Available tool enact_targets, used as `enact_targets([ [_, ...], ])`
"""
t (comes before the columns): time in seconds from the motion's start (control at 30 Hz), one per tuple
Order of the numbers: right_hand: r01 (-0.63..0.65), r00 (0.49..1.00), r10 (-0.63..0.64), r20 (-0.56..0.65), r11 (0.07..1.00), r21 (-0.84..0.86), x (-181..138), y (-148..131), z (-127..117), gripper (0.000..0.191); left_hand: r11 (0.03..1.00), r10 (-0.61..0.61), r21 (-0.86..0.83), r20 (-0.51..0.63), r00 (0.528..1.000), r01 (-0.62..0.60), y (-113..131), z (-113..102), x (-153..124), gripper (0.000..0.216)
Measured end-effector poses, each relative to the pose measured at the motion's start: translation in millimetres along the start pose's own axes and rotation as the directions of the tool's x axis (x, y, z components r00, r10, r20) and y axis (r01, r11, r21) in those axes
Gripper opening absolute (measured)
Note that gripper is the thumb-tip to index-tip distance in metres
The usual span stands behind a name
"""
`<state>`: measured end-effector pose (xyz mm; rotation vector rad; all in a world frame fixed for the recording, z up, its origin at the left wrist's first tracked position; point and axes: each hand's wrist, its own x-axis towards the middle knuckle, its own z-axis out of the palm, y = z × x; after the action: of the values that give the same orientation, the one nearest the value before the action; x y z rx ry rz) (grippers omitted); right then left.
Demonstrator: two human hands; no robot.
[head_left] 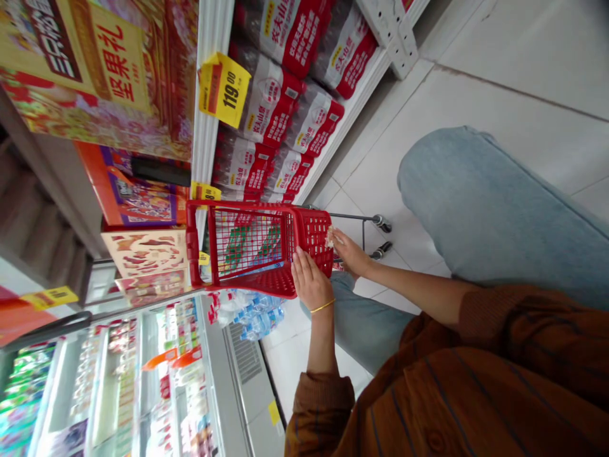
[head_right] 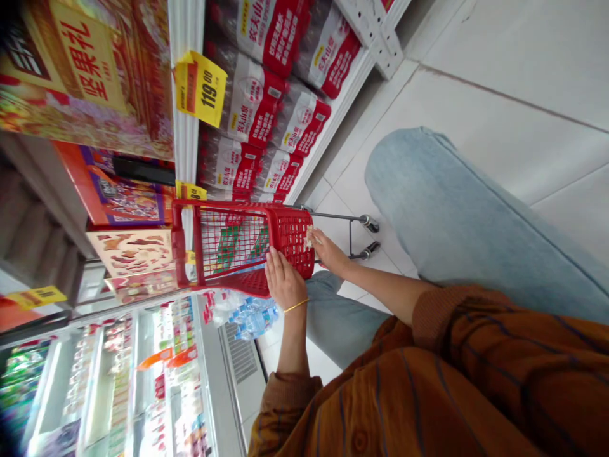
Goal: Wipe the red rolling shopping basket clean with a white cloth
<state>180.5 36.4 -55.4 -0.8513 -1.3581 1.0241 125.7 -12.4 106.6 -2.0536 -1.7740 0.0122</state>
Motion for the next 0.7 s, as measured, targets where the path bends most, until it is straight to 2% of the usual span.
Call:
enact_targets([
  [0.2, -0.058, 0.996, 0.059, -0.064, 0.998, 0.019, 5, -15, -4, 0.044, 0.999, -0.034, 0.016, -0.077, 0.996, 0.035, 9, 2, 9, 0.046],
  [0.43, 0.023, 0.99, -0.013, -0.141, 0.997, 0.07, 33, -54, -14, 0.039, 1.0, -0.013, 0.012, -0.097, 0.995, 0.014, 4, 9, 13, 0.047],
  [0.6, 0.09, 0.992, -0.078, -0.1, 0.989, 0.117, 52, -86, -19, 0.041, 0.999, -0.002, 0.037, -0.128, 0.992, 0.007, 6, 10, 13, 0.044],
  [0.7, 0.115, 0.992, -0.109, -0.063, 0.987, 0.112, 58, -95, -18, 0.043, 1.0, -0.03, 0.003, -0.133, 0.991, 0.03, 6, 8, 14, 0.044],
])
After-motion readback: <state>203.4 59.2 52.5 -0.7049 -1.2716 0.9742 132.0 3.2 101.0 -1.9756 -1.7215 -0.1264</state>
